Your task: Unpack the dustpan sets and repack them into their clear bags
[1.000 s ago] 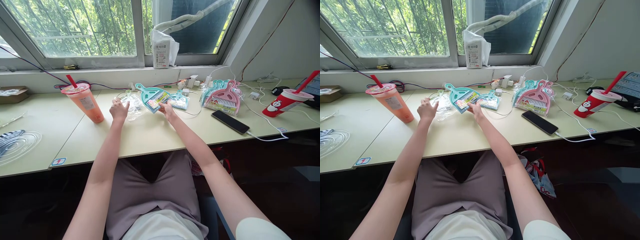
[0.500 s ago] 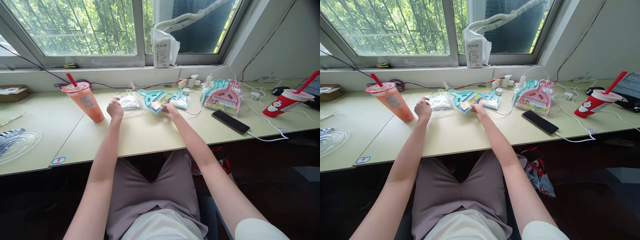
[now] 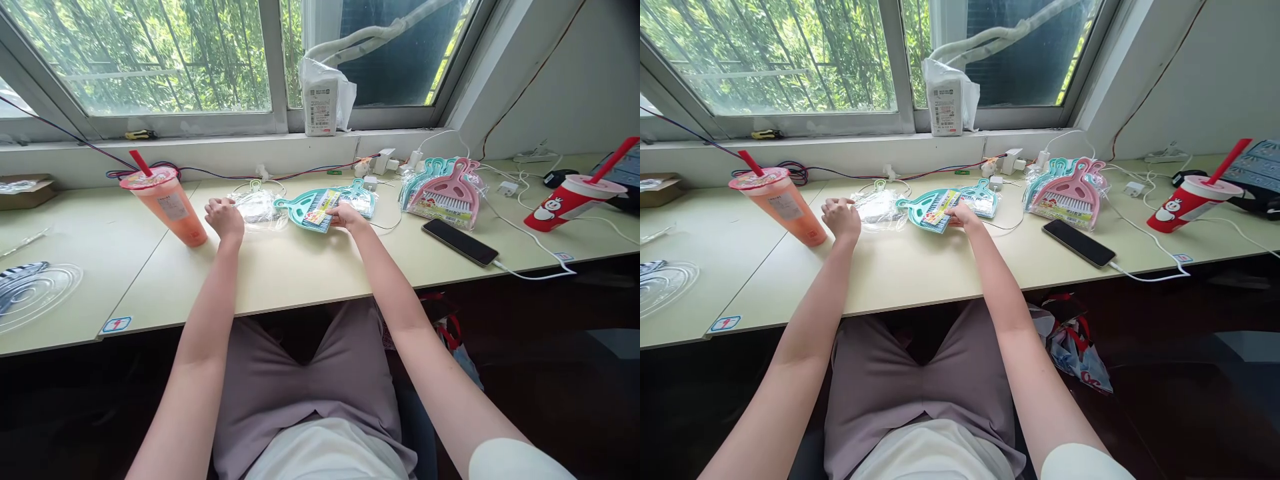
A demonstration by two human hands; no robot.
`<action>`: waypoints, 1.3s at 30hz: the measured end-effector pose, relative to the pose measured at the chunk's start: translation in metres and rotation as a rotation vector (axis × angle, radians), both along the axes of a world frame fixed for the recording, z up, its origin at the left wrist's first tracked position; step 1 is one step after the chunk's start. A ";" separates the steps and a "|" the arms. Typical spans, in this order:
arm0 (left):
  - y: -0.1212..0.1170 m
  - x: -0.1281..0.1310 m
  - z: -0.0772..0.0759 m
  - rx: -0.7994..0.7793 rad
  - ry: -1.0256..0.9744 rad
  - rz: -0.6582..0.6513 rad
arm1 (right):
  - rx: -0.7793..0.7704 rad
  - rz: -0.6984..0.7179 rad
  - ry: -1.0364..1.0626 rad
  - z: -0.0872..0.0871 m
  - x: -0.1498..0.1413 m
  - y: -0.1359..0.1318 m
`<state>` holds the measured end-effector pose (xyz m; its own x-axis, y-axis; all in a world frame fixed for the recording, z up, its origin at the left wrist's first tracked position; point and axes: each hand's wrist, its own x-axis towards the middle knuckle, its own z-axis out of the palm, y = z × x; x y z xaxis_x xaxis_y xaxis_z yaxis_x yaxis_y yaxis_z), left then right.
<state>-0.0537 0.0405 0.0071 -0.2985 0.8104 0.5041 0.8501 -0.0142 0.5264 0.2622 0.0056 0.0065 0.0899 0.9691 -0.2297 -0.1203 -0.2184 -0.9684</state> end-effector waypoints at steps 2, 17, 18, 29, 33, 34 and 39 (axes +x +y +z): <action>-0.002 0.010 0.000 -0.016 0.023 -0.073 | 0.008 0.010 -0.002 0.000 -0.001 0.000; -0.019 0.045 -0.001 -0.065 0.426 -0.273 | 0.117 0.168 -0.053 -0.002 -0.007 -0.001; -0.019 0.045 -0.001 -0.039 0.427 -0.279 | 0.134 0.167 -0.052 -0.001 -0.007 -0.001; -0.015 0.032 0.004 0.071 0.323 -0.198 | 0.221 -0.091 -0.113 0.007 -0.013 -0.004; -0.012 0.031 0.001 0.102 0.295 -0.213 | 0.278 -0.140 -0.134 0.007 -0.016 -0.003; -0.012 0.031 0.001 0.113 0.295 -0.214 | 0.287 -0.124 -0.130 0.007 -0.017 -0.004; -0.015 0.035 0.002 0.172 0.288 -0.243 | 0.287 0.075 -0.138 0.010 -0.024 -0.010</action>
<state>-0.0191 0.0252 0.0092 0.0641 0.7365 0.6734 0.9236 -0.2994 0.2396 0.2386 -0.0047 0.0168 0.0269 0.9977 0.0627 0.0225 0.0621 -0.9978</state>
